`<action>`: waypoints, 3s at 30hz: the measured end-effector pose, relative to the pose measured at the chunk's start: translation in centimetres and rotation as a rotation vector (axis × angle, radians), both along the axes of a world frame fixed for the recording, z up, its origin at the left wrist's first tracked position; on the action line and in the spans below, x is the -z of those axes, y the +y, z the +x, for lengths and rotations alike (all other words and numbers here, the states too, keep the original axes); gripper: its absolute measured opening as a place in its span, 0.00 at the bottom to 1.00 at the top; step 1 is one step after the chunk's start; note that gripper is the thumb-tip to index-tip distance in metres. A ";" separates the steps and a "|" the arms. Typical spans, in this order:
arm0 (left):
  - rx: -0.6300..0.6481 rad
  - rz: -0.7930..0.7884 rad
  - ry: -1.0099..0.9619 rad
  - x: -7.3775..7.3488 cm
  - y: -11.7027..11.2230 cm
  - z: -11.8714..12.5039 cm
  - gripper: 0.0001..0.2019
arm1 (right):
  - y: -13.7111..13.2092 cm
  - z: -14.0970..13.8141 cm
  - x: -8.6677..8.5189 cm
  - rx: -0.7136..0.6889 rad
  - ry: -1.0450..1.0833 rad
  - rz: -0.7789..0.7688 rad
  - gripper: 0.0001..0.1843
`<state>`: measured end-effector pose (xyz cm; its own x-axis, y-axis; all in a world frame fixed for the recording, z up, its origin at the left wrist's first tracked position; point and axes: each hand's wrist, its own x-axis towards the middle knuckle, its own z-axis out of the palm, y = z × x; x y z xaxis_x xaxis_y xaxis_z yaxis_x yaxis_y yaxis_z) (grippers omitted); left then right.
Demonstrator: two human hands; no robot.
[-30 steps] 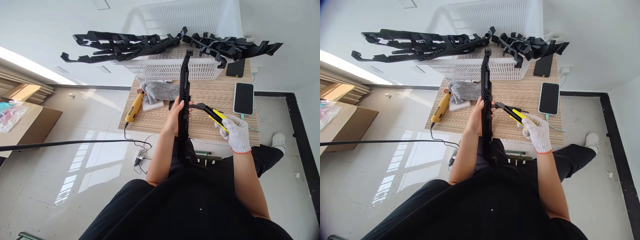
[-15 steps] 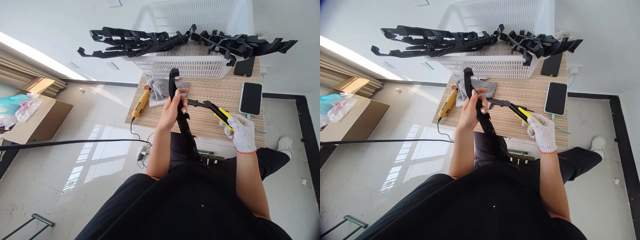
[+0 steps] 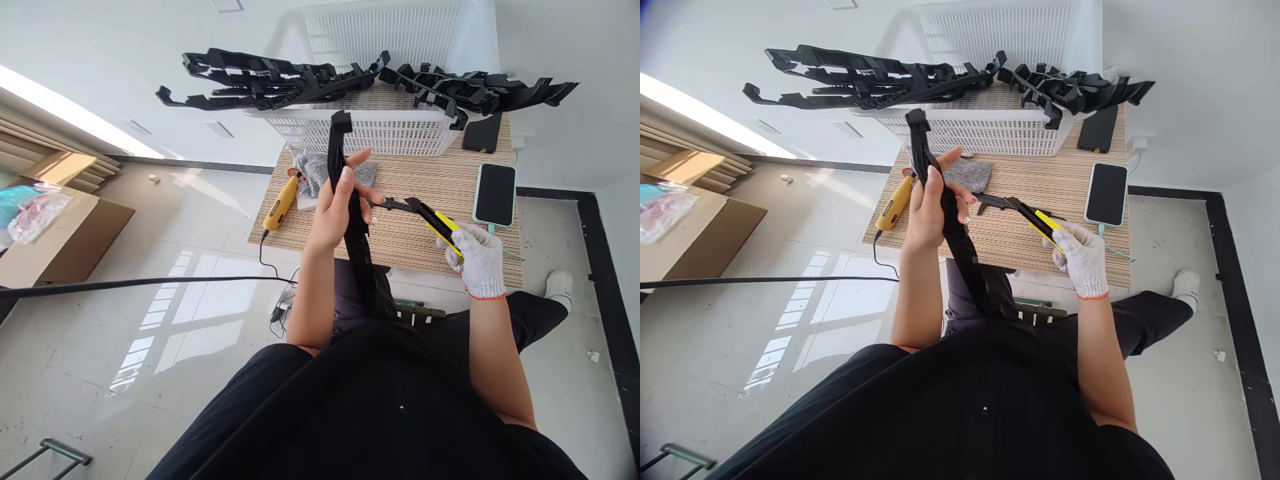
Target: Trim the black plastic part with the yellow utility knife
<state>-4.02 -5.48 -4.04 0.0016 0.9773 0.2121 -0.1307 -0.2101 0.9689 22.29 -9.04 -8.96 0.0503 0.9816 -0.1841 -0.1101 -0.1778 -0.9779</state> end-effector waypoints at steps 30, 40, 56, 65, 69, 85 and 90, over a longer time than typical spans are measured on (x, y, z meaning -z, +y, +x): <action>0.060 -0.208 -0.272 4.4 -1.4 -0.5 0.24 | 1.8 -1.8 -1.1 -0.103 -0.007 0.078 0.15; -0.089 -0.199 -0.157 2.1 1.4 -3.4 0.23 | 3.4 -3.4 -4.4 -0.212 -0.146 0.145 0.17; 0.169 -0.262 -0.266 5.7 -1.2 2.0 0.31 | 4.7 -2.5 -4.0 -0.292 -0.528 0.345 0.21; 0.247 -0.321 -0.263 6.2 -1.3 2.0 0.27 | 4.8 -3.2 -4.2 -0.249 -0.549 0.379 0.20; 0.237 -0.286 -0.206 6.8 -1.3 1.7 0.28 | 4.8 -3.0 -5.0 -0.283 -0.658 0.428 0.20; 0.206 -0.270 -0.110 6.9 -2.4 2.1 0.22 | 4.4 -2.0 -6.3 -0.318 -0.976 0.556 0.19; 0.212 -0.290 -0.126 6.9 -2.3 2.0 0.21 | 4.0 -1.6 -6.3 -0.424 -1.091 0.558 0.22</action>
